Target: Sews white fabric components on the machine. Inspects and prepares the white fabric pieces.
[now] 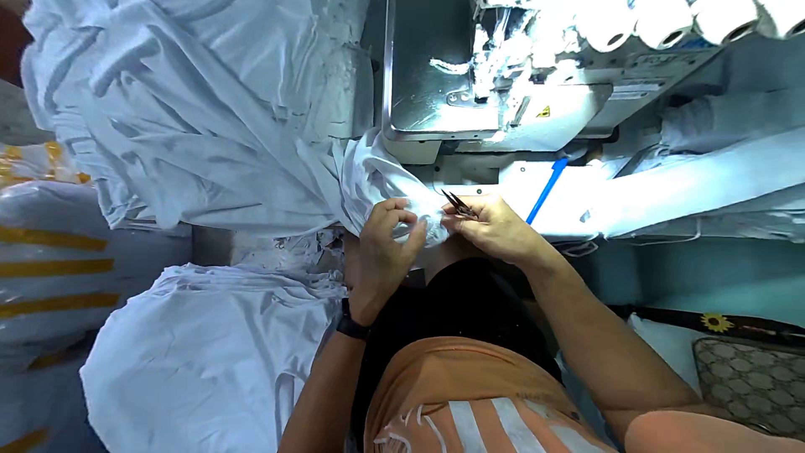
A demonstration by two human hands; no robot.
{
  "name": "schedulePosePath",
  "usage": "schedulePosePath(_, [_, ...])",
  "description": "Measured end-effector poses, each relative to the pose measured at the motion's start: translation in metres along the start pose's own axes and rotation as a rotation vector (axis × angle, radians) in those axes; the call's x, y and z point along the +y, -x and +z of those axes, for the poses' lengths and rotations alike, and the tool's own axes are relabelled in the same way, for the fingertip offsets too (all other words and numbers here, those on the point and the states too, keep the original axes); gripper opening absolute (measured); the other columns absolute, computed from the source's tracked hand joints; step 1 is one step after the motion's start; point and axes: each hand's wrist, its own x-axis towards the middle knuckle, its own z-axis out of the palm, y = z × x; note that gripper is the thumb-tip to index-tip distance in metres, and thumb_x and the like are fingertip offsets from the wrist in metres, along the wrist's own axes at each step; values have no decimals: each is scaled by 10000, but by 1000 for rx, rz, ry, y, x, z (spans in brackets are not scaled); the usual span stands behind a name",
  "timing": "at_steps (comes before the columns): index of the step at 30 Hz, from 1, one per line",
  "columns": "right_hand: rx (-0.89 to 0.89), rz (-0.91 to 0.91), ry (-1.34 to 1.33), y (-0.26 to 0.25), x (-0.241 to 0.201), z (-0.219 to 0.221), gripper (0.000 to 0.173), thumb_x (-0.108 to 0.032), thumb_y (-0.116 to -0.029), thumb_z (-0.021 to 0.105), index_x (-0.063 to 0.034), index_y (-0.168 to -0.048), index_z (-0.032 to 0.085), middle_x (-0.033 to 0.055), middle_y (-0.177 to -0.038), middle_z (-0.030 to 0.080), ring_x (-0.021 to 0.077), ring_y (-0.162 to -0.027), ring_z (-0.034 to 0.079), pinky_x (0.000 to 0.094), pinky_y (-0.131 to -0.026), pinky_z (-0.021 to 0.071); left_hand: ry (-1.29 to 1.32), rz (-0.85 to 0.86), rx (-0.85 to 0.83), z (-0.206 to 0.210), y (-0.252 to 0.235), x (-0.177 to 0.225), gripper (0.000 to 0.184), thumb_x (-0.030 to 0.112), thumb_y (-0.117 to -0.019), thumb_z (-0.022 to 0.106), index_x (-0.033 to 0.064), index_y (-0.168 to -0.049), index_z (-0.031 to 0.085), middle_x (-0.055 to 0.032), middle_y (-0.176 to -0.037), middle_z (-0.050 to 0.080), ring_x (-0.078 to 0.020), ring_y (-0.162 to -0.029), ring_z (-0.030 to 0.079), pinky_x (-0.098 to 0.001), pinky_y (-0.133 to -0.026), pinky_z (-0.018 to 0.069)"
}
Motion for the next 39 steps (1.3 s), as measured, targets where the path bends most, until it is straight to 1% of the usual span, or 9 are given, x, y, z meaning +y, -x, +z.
schedulePosePath(5, [106, -87, 287, 7, 8, 5, 108, -97, -980, 624, -32, -992, 709, 64, -839, 660, 127, -690, 587, 313, -633, 493, -37, -8, 10, 23, 1, 9, 96, 58, -881, 741, -28, -845, 717, -226, -1303, 623, -299, -1184, 626, -411, -984, 536])
schedulePosePath(8, [209, -90, 446, 21, 6, 6, 432, -393, -982, 652, -43, -1234, 677, 109, -1036, 707, 222, -802, 664, 442, -671, 523, -5, -25, -25, 21, -1, 10, 106, 45, -904, 690, -29, -832, 715, -211, -1336, 623, -257, -1212, 624, -373, -995, 532])
schedulePosePath(14, [400, -284, 603, 31, 9, 15, 275, -201, -960, 649, 8, -1125, 715, 143, -928, 665, 242, -691, 630, 374, -551, 483, 21, -36, -29, 17, -2, 9, 140, 9, -900, 639, -32, -766, 639, -204, -1325, 630, -217, -1183, 641, -340, -945, 550])
schedulePosePath(23, [428, -430, 547, 19, 19, 32, 141, -45, -921, 689, 58, -1009, 730, 170, -904, 684, 232, -758, 678, 299, -654, 558, 55, 9, -42, 18, 5, 7, 107, 64, -905, 690, -9, -827, 692, -199, -1371, 555, -226, -1259, 556, -327, -1014, 506])
schedulePosePath(26, [376, -370, 394, 21, 13, 23, 144, -67, -939, 672, 45, -1000, 737, 136, -897, 693, 146, -783, 668, 227, -729, 557, 32, 104, -233, -14, 19, 21, 205, 214, -928, 700, 58, -800, 737, -122, -1209, 652, -211, -1178, 604, -450, -1057, 462])
schedulePosePath(28, [320, -260, 313, 24, 10, 12, 195, -162, -933, 688, -1, -1036, 731, 69, -903, 676, 56, -759, 613, 174, -700, 520, 123, 105, -453, -47, 25, 29, 383, 414, -995, 631, 105, -817, 771, 6, -1007, 747, -66, -1007, 662, -351, -965, 500])
schedulePosePath(32, [240, -193, 418, 18, 16, 13, 413, -361, -858, 779, -16, -1082, 745, 94, -914, 628, 168, -736, 583, 342, -638, 489, -112, -73, 10, -59, 18, 28, 228, 176, -981, 667, -31, -889, 691, -75, -768, 656, -82, -649, 620, -237, -602, 539])
schedulePosePath(36, [244, -373, 454, 14, 15, 27, 120, -16, -805, 740, -1, -924, 752, 164, -944, 643, 244, -704, 622, 375, -577, 515, -326, -245, 92, -39, 2, 6, 321, 222, -985, 675, -18, -1176, 582, -190, -1006, 635, -265, -723, 644, -420, -605, 557])
schedulePosePath(39, [34, -582, 446, 26, -2, 31, 135, 7, -852, 646, -41, -911, 757, 126, -937, 714, 212, -676, 675, 362, -544, 555, -383, -143, 135, -43, -7, 8, 171, 129, -994, 620, -4, -1100, 627, -193, -1032, 642, -286, -782, 663, -432, -640, 569])
